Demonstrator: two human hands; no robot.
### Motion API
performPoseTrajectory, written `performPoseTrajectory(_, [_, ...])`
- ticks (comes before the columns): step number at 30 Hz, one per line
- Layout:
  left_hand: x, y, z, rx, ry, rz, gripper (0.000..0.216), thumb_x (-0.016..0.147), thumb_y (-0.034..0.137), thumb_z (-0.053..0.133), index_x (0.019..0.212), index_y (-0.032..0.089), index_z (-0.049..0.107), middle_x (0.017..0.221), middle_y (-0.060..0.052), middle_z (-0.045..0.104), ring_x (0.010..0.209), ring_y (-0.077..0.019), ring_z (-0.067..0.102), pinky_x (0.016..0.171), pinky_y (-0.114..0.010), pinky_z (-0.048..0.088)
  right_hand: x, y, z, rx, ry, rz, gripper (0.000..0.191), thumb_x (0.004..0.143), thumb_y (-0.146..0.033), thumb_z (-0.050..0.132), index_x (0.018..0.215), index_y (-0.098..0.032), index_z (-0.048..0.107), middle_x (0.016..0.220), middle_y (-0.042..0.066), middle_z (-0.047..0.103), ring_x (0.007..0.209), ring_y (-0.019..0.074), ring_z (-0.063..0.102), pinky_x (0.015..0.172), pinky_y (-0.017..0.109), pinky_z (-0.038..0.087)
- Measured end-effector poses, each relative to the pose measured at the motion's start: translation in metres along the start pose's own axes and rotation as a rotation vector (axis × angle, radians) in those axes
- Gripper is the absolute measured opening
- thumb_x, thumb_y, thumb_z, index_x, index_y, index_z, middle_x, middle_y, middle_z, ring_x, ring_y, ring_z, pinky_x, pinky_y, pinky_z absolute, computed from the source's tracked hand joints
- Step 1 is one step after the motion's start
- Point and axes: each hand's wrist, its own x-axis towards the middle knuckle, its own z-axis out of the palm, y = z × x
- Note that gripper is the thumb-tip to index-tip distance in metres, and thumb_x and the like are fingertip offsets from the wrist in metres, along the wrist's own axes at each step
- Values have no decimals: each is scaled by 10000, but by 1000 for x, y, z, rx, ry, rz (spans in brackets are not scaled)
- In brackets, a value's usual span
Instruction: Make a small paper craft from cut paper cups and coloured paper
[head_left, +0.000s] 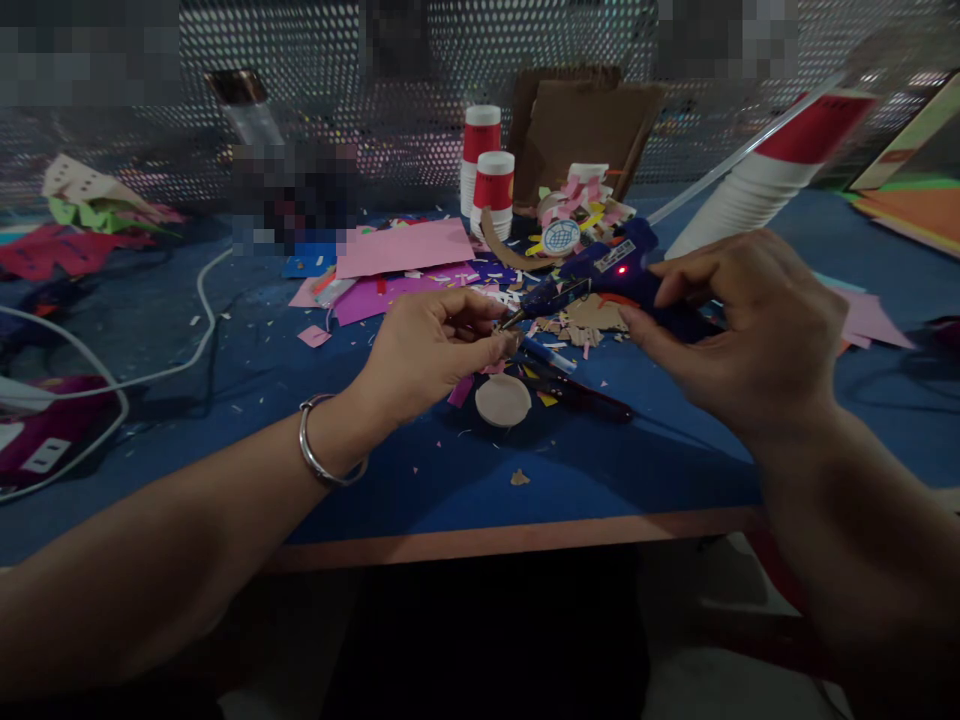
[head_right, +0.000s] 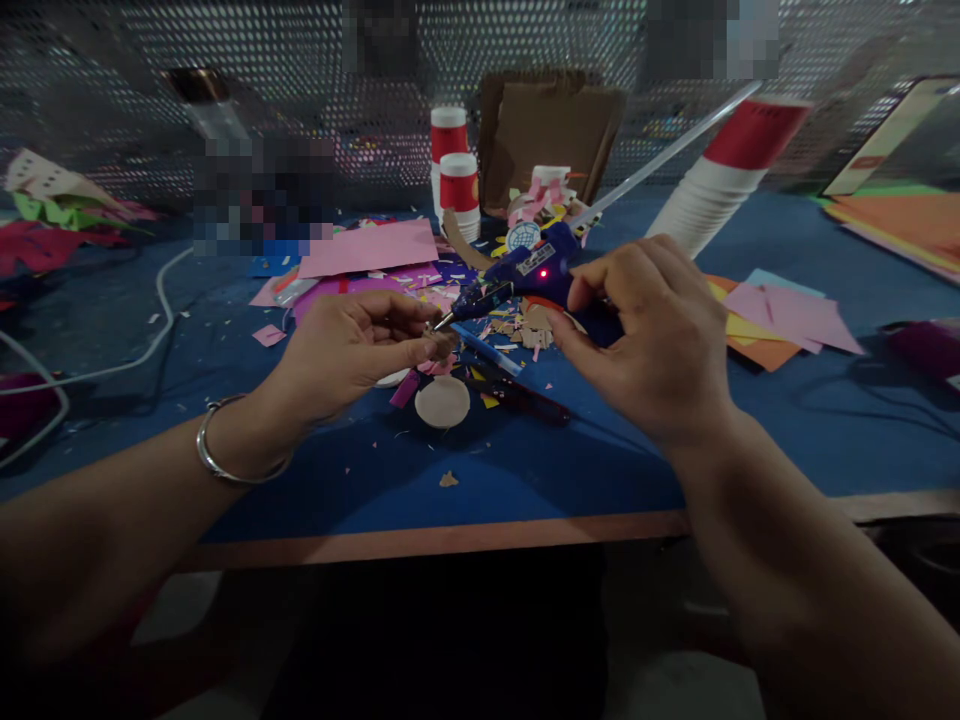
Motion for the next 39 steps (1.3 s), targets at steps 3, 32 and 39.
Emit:
performPoseTrajectory(3, [0,0,0,-10,3,-13,302,735,200,886,989,147,732,838,-44,773,760,-173,745,787,-333,609,0,0,1,-2,4,-19,223,904,-343,744,845,-259,547,813,20,671,804,233,643,755,410,556])
performPoseTrajectory(32, [8,4,-7,-337,204,65,267,709,59,831,933,151,718,920,-27,744,922,-152,716,920,-315,593,-3,40,6,-145,7,357,265,702,-324,822,819,-243,598,816,6,654,689,173,578,671,360,471])
performPoseTrajectory(39, [2,8,-11,-340,183,-4,284,734,43,794,978,160,706,968,-57,788,904,-169,753,752,-273,594,-8,78,12,-239,-208,697,329,610,-262,901,761,-232,610,674,-35,575,627,154,532,637,320,391])
